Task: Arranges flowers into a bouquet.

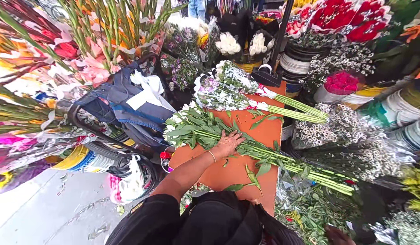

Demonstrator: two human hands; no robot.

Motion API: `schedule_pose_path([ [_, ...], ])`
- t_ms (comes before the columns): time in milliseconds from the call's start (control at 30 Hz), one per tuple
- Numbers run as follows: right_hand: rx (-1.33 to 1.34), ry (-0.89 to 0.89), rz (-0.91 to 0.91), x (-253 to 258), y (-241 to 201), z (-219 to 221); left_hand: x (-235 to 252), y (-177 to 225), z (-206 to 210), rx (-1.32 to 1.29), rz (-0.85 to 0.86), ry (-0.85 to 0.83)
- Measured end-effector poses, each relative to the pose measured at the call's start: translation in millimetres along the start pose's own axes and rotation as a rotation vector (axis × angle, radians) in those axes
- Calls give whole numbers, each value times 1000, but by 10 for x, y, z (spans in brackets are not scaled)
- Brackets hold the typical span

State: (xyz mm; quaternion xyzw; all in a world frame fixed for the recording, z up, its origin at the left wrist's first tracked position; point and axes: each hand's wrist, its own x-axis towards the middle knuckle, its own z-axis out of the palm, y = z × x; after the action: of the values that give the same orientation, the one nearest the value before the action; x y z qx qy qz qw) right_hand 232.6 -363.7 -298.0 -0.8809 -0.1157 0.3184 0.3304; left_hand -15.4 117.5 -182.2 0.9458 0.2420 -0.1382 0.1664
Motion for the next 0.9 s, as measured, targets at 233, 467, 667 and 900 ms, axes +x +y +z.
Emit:
schedule_pose_path([
  [233, 317, -291, -221, -745, -1401, 629, -549, 561, -326, -103, 157, 216],
  [467, 782, -592, -682, -1175, -2552, 642, -1159, 1200, -43, -616, 669, 498],
  [667, 654, -491, -725, -1326, -2639, 992, -1334, 823, -33, -590, 764, 634],
  [900, 900, -788, -940, -1407, -2818, 1224, -1480, 374, -99, -791, 324, 382],
])
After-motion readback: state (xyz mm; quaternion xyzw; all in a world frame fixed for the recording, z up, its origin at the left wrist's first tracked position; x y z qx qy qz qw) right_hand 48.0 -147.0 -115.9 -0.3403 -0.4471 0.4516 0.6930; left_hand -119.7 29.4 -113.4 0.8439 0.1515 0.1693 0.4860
